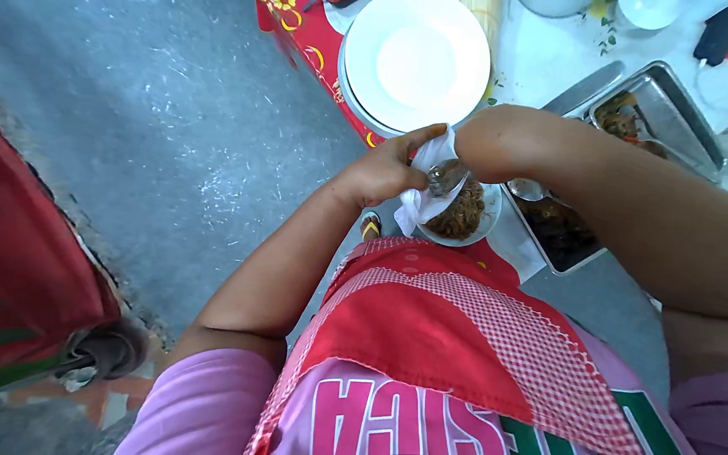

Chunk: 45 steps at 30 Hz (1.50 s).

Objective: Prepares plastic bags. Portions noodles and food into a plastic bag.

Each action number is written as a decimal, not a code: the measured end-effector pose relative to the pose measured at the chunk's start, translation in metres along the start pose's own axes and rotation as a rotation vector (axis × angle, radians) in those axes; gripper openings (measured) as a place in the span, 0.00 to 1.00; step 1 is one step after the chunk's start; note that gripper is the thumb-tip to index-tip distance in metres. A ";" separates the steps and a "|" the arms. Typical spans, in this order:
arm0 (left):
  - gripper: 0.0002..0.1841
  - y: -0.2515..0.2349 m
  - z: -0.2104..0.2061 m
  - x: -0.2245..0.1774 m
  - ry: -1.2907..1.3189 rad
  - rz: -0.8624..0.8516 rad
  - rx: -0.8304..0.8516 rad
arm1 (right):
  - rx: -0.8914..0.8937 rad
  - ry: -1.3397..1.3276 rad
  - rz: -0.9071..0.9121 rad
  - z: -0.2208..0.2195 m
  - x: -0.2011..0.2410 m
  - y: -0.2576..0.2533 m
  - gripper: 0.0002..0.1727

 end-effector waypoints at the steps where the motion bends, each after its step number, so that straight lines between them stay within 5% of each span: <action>1: 0.48 0.001 0.003 0.000 -0.007 -0.004 -0.007 | -0.045 -0.052 0.036 0.001 -0.009 0.002 0.04; 5: 0.48 0.010 0.017 0.000 0.003 -0.028 -0.043 | -0.235 -0.262 0.143 -0.007 -0.065 0.017 0.15; 11: 0.49 0.029 0.031 -0.001 -0.008 -0.033 -0.092 | -0.152 -0.398 -0.217 -0.072 -0.117 0.016 0.13; 14: 0.49 0.031 0.032 0.001 -0.010 -0.022 -0.101 | -0.197 -0.316 -0.392 -0.116 -0.103 -0.008 0.11; 19: 0.49 0.030 0.033 0.005 -0.051 0.005 -0.098 | -0.442 -0.249 -0.295 -0.166 -0.077 -0.038 0.13; 26: 0.48 0.029 0.035 0.011 -0.037 0.040 -0.091 | -0.032 -0.406 -0.278 -0.194 -0.087 -0.029 0.12; 33: 0.49 0.026 0.036 0.018 -0.022 0.070 -0.080 | -0.013 -0.576 -0.227 -0.217 -0.068 -0.044 0.14; 40: 0.49 0.023 0.030 0.023 -0.015 0.084 -0.072 | -0.140 -0.573 -0.357 -0.211 -0.035 -0.046 0.51; 45: 0.49 0.024 0.028 0.025 -0.028 0.091 -0.082 | -0.287 -0.591 -0.281 -0.224 -0.035 -0.060 0.40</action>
Point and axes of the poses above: each hand's wrist, its own y-axis away from the middle knuckle, its own z-axis out of the back of the hand, x = y × z, the point moved 5 cm from there along -y, towards the middle knuckle, and after that the axes turned 5 degrees about -z, right-handed, at the moved point
